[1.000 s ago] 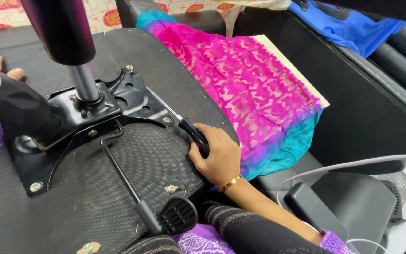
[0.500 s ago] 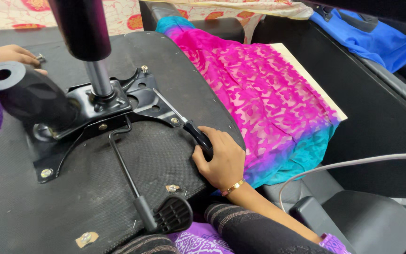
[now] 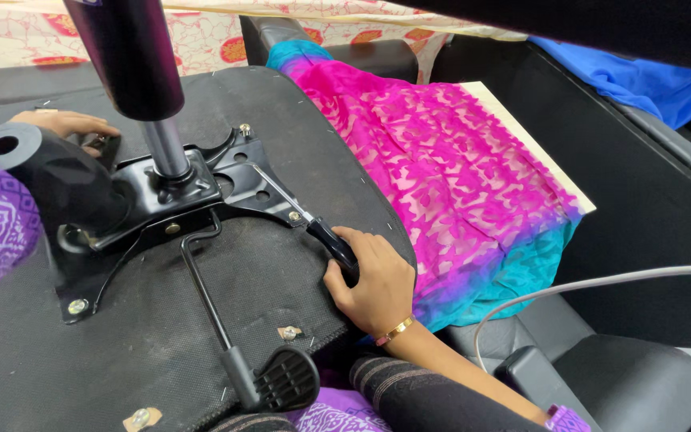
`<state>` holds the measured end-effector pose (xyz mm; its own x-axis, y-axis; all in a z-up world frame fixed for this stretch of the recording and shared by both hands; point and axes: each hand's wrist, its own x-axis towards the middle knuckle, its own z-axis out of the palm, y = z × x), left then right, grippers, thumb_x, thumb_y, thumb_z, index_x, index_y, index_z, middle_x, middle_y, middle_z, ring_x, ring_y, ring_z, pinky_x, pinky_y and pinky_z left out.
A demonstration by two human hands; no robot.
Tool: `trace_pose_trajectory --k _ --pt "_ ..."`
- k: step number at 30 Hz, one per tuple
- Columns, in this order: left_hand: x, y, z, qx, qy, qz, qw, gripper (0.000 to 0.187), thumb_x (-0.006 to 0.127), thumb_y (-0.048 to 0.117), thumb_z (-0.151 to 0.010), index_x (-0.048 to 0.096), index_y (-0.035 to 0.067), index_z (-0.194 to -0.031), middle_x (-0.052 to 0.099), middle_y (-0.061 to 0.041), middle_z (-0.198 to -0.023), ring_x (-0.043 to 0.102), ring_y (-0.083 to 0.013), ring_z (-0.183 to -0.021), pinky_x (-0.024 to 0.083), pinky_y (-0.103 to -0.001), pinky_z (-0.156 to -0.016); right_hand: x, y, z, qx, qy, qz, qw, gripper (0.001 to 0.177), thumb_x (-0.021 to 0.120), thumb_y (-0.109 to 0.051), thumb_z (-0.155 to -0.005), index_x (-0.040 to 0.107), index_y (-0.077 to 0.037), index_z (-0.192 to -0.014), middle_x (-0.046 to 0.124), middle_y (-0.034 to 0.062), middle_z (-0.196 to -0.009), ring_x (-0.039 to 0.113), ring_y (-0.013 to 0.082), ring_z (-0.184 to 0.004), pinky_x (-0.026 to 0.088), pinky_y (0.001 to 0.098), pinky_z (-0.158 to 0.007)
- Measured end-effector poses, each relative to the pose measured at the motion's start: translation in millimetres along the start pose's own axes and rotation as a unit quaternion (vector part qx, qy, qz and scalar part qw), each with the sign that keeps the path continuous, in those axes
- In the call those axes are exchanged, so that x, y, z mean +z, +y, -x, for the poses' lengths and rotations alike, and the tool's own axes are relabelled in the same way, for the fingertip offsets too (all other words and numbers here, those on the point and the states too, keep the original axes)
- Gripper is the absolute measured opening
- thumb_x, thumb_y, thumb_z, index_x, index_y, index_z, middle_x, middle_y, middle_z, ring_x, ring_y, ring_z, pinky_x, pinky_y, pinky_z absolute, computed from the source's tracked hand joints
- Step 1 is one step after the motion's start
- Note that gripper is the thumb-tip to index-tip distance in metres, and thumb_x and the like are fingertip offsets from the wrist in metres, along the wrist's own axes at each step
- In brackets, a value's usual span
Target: The person uses a screwdriver to tighten screws on the underside of an office chair base. They reposition the chair to access different screws and continue tightening them.
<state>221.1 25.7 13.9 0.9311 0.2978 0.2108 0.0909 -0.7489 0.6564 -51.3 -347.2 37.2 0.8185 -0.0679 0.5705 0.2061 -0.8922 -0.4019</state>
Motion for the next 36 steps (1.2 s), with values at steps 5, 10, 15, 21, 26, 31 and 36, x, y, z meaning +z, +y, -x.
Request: trace_pose_trajectory --k 5,10,15,21,26,31,36 --pt "-3.5 -6.4 19.5 0.002 -0.012 0.028 1.0 0.025 0.07 0.019 -0.101 0.073 0.005 -0.121 0.073 -0.023 -0.111 0.07 -0.037 -0.101 0.053 -0.049 -0.095 -0.2 -0.8 0.1 -0.003 0.004 -0.001 1.0 0.033 0.073 -0.021 -0.077 0.072 -0.014 -0.109 0.067 0.0055 -0.079 0.067 0.0241 -0.071 0.053 0.038 -0.06" --pt "-28.6 -25.9 28.6 0.012 -0.014 0.061 0.998 0.024 0.071 0.019 -0.101 0.074 0.005 -0.121 0.073 -0.022 -0.11 0.07 -0.0367 -0.1 0.053 -0.049 -0.094 1.4 1.8 1.9 0.007 0.002 0.004 1.0 0.038 0.073 -0.021 -0.075 0.071 -0.015 -0.113 0.067 0.0069 -0.077 0.067 0.0249 -0.069 0.052 0.0385 -0.059" --pt "-57.3 -49.9 76.9 0.057 0.037 -0.009 0.998 0.024 0.071 0.02 -0.102 0.074 0.005 -0.12 0.074 -0.022 -0.109 0.071 -0.0363 -0.099 0.054 -0.049 -0.094 4.8 6.9 -0.2 0.15 -0.012 -0.075 0.986 0.044 0.075 -0.025 -0.073 0.061 -0.012 -0.113 0.077 0.0035 -0.084 0.071 0.0198 -0.064 0.053 0.0344 -0.057" --pt "-48.8 -27.6 171.5 0.075 0.099 -0.037 0.992 0.031 0.07 0.018 -0.096 0.066 0.006 -0.124 0.07 -0.014 -0.104 0.064 -0.0362 -0.103 0.049 -0.048 -0.09 21.8 10.6 -23.2 0.209 0.034 -0.161 0.964 0.04 0.079 -0.023 -0.077 0.065 -0.01 -0.112 0.078 0.0052 -0.088 0.072 0.0148 -0.069 0.053 0.03 -0.061" --pt "-52.1 1.8 206.4 0.054 0.059 -0.036 0.996 0.038 0.069 0.019 -0.09 0.063 0.009 -0.127 0.064 -0.011 -0.116 0.054 -0.0314 -0.117 0.047 -0.046 -0.098 33.4 14.4 -61.2 0.196 0.037 -0.188 0.962 0.042 0.083 -0.022 -0.074 0.069 -0.011 -0.112 0.077 0.0056 -0.092 0.072 0.0155 -0.075 0.055 0.0302 -0.067" --pt "-49.9 -9.9 200.6 0.065 0.039 -0.013 0.997 0.046 0.066 0.025 -0.091 0.059 0.008 -0.133 0.055 -0.015 -0.13 0.049 -0.0326 -0.126 0.045 -0.048 -0.101 33.1 13.9 -101.3 0.092 0.051 -0.194 0.975 0.042 0.091 -0.024 -0.068 0.074 -0.01 -0.104 0.075 0.0061 -0.093 0.073 0.0158 -0.084 0.058 0.0306 -0.077" --pt "-53.1 -31.6 146.4 0.135 0.005 -0.083 0.987 0.048 0.053 0.029 -0.099 0.053 0.005 -0.14 0.053 -0.015 -0.142 0.047 -0.0379 -0.131 0.041 -0.052 -0.103 33.9 9.9 -105.9 0.147 0.041 -0.191 0.97 0.041 0.091 -0.029 -0.07 0.073 -0.01 -0.102 0.077 0.0057 -0.093 0.073 0.0173 -0.084 0.058 0.031 -0.078"
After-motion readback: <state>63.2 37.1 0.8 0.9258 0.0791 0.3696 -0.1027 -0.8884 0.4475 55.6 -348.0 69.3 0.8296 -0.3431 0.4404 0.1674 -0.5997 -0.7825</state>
